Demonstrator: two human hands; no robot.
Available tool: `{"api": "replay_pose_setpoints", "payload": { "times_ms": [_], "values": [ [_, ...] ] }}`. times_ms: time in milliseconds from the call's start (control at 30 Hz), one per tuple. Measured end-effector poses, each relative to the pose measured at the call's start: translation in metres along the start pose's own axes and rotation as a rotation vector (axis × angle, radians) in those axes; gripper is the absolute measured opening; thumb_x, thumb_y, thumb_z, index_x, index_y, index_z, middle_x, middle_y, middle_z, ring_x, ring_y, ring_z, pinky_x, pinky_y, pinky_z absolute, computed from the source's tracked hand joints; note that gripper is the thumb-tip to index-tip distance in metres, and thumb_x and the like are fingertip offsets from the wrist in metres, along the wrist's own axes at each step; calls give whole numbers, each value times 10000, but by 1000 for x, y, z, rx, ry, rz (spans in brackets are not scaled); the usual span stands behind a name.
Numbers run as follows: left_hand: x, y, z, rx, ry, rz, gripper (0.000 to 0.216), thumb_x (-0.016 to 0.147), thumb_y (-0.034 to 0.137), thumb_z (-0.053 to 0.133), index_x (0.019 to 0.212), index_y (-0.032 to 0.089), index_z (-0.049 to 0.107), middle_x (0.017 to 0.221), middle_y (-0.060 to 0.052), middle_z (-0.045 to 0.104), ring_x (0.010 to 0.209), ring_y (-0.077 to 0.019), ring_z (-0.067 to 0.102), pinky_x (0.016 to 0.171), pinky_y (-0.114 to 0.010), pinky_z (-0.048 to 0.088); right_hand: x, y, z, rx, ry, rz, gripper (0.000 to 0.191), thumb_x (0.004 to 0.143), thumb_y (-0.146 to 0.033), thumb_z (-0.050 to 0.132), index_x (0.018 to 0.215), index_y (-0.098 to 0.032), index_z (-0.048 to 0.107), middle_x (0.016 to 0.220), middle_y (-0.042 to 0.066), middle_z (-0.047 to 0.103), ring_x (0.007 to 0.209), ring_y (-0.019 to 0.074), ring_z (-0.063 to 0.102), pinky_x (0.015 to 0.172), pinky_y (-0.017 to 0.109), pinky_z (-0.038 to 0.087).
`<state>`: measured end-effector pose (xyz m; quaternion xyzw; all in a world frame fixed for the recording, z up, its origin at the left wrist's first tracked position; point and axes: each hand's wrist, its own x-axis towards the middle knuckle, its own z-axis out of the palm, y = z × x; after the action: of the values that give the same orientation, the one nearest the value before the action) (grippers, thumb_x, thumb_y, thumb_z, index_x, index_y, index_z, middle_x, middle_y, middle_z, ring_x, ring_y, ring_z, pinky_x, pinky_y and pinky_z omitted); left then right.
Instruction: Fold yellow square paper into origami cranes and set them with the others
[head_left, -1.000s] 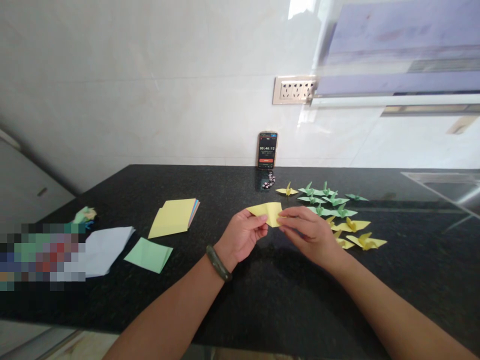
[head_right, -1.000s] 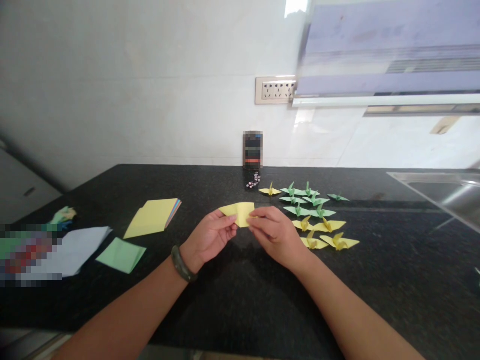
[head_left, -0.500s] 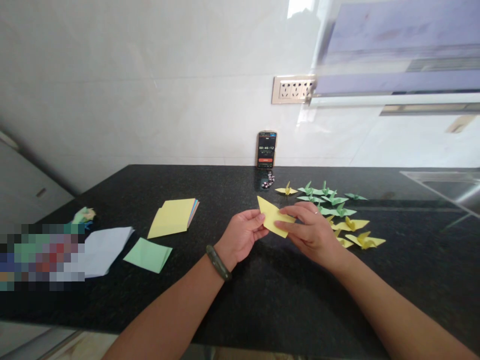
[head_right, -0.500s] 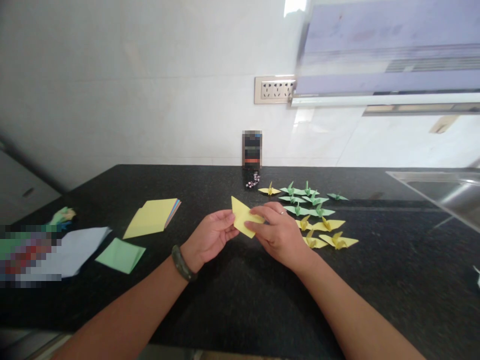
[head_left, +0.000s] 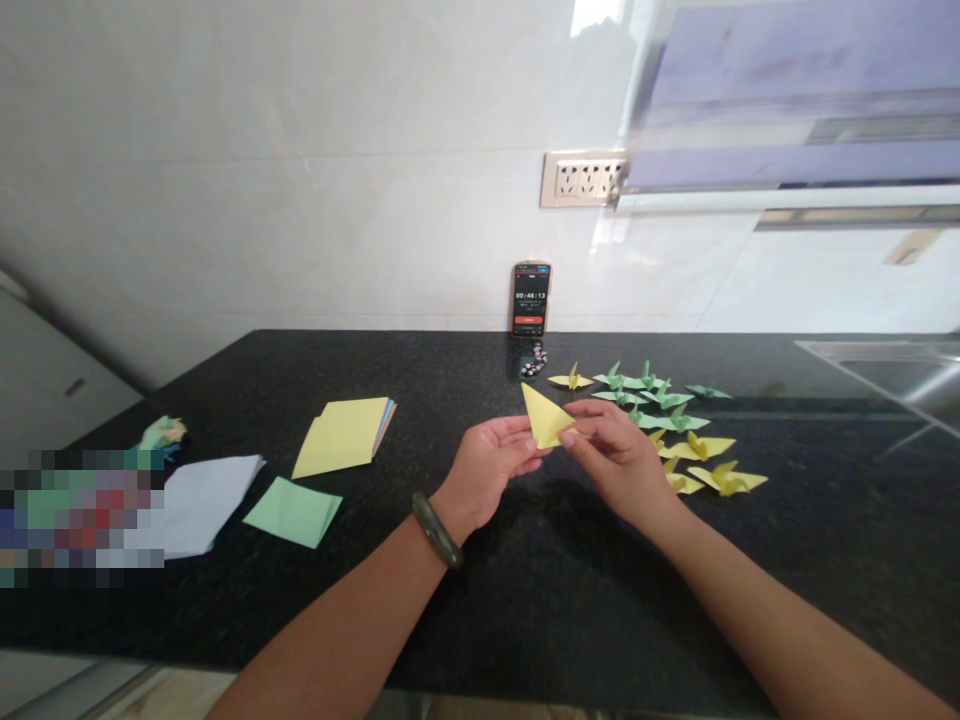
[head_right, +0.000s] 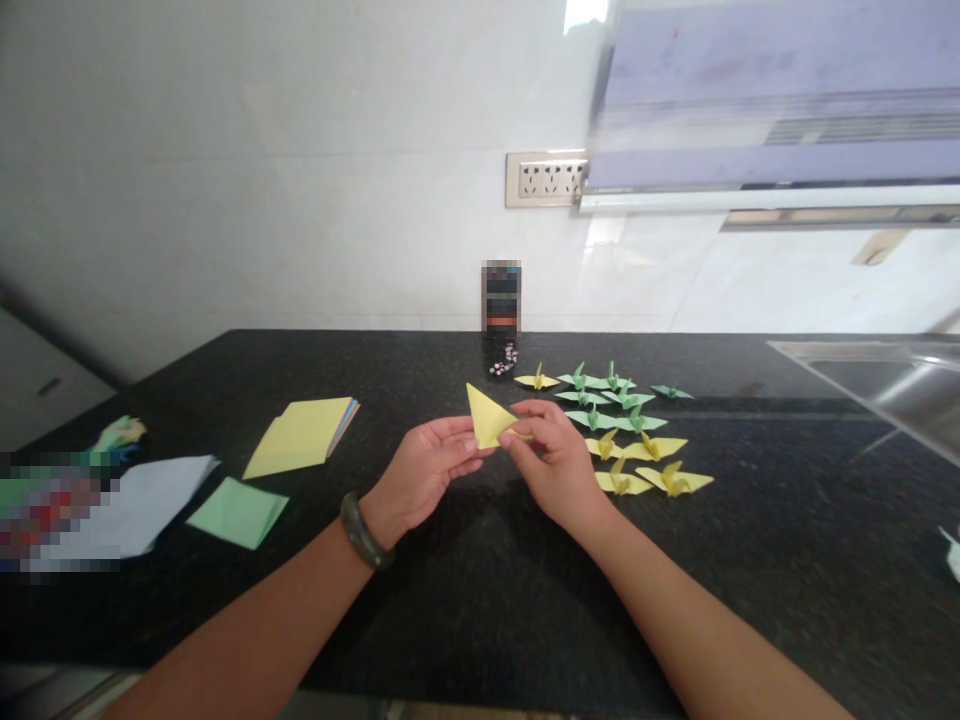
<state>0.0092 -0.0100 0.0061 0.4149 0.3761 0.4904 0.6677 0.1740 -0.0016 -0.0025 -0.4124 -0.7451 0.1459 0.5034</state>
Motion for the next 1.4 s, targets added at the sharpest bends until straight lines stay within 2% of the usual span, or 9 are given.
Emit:
{"api": "replay_pose_setpoints", "payload": {
  "times_ms": [200, 400, 500, 667, 767, 1000, 1233, 1400],
  "values": [
    [-4, 1, 5, 72, 27, 2, 273, 659, 168, 683, 929, 126, 677, 867, -95, 705, 761, -144, 647, 637, -202, 475, -1, 2, 2, 27, 27, 66, 144, 802, -291, 571, 699, -191, 580, 768, 42, 580, 708, 161, 558, 622, 290, 457],
    [-5, 2, 7, 140, -4, -9, 217, 714, 205, 628, 910, 127, 682, 851, -86, 701, 778, -145, 641, 661, -214, 472, -1, 0, 1, 44, 10, 44, 155, 809, -280, 563, 685, -188, 573, 749, 35, 559, 686, 153, 535, 604, 280, 435],
    [-5, -1, 6, 225, -19, 4, 187, 689, 258, 666, 806, 113, 682, 735, -71, 692, 676, -126, 627, 598, -199, 452, -2, -2, 2, 75, -6, 28, 157, 804, -279, 570, 678, -186, 577, 750, 36, 555, 686, 154, 538, 601, 281, 435],
    [-6, -5, 7, 345, 50, 10, 183, 681, 279, 677, 654, 102, 641, 611, -62, 665, 548, -120, 601, 516, -207, 431, -3, -4, 4, 121, -8, 45, 144, 792, -274, 583, 681, -181, 589, 761, 40, 559, 694, 152, 541, 599, 278, 435],
    [-7, -5, 9, 379, 59, 6, 191, 701, 281, 658, 629, 106, 635, 612, -71, 669, 543, -130, 609, 518, -220, 442, -5, -4, 5, 156, 1, 108, 140, 778, -290, 597, 692, -181, 585, 754, 35, 563, 695, 151, 535, 613, 282, 438],
    [-8, -4, 12, 365, 70, -13, 157, 713, 233, 643, 614, 112, 624, 592, -67, 665, 522, -130, 608, 507, -224, 445, -6, -3, 8, 348, -10, 397, 221, 721, -378, 643, 739, -171, 569, 713, 23, 566, 588, 121, 496, 530, 262, 462],
    [-7, -6, 11, 356, 44, -15, 154, 721, 232, 630, 625, 112, 625, 579, -61, 658, 504, -121, 595, 498, -219, 440, -1, -11, 7, 537, 71, 448, 316, 600, -362, 742, 766, -194, 532, 649, -22, 513, 564, 108, 484, 465, 222, 472],
    [-8, -5, 11, 375, 41, -21, 159, 733, 225, 612, 623, 111, 620, 576, -60, 654, 496, -117, 591, 492, -215, 442, -1, -12, 8, 551, 72, 460, 316, 605, -358, 741, 774, -193, 531, 640, -26, 510, 554, 100, 480, 465, 217, 474]
  ]
}}
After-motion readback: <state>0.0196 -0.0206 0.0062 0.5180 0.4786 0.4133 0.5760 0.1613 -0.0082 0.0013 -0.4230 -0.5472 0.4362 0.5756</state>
